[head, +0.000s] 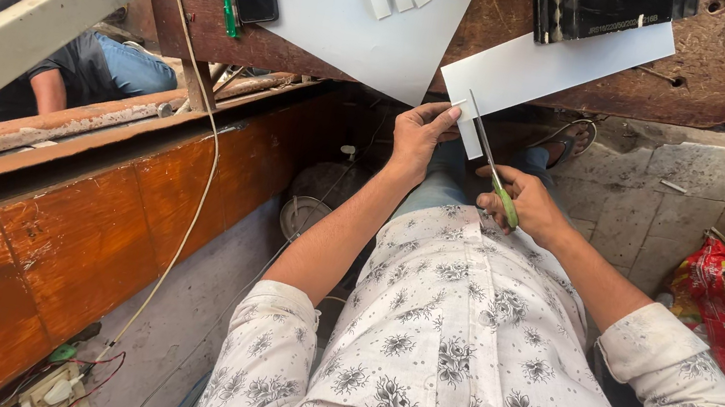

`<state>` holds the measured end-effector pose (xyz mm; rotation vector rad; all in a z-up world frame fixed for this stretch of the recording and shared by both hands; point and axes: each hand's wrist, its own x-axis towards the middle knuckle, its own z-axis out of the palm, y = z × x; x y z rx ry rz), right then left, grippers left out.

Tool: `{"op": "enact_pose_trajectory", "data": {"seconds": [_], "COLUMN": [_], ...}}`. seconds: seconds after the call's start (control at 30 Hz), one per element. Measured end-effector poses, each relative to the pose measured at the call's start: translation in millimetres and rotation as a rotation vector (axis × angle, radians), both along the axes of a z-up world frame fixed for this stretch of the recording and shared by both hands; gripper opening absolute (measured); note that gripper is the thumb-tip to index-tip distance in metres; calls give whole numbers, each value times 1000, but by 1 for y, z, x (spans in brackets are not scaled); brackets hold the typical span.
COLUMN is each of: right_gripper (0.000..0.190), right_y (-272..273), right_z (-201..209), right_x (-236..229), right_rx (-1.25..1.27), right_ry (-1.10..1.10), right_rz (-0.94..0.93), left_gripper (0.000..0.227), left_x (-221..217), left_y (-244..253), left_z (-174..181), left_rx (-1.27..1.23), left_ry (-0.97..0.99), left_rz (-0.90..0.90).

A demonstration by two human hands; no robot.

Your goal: The person uses a pair of scissors to cut a white plastic sheet into multiple narrow strips. The person holds the sheet with one hand and cuts with the other, placing the cut strips on the table.

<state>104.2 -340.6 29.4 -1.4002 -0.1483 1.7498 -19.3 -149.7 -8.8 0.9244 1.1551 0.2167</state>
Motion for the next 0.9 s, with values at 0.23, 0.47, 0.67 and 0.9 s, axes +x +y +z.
{"op": "enact_pose_trajectory", "data": {"seconds": [0.23,0.47,0.67,0.9], "right_gripper": [82,81,85,89], "right_y": [4,7,8,4], "right_z": [-4,-6,-5,-9], "right_x": [-3,-7,-7,-6], "right_rx": [10,25,-1,-5], "right_ry": [7,35,15,-36], "right_rz": [-27,-40,-32,-25], "left_gripper": [28,28,27,27], "left_x": [0,0,1,1], "left_y": [-1,-2,-1,-3], "left_z": [0,2,3,3], "left_rx": [44,57,76,60], "left_ry": [-2,15,35,12], "left_rz": [-12,-12,-40,-21]}}
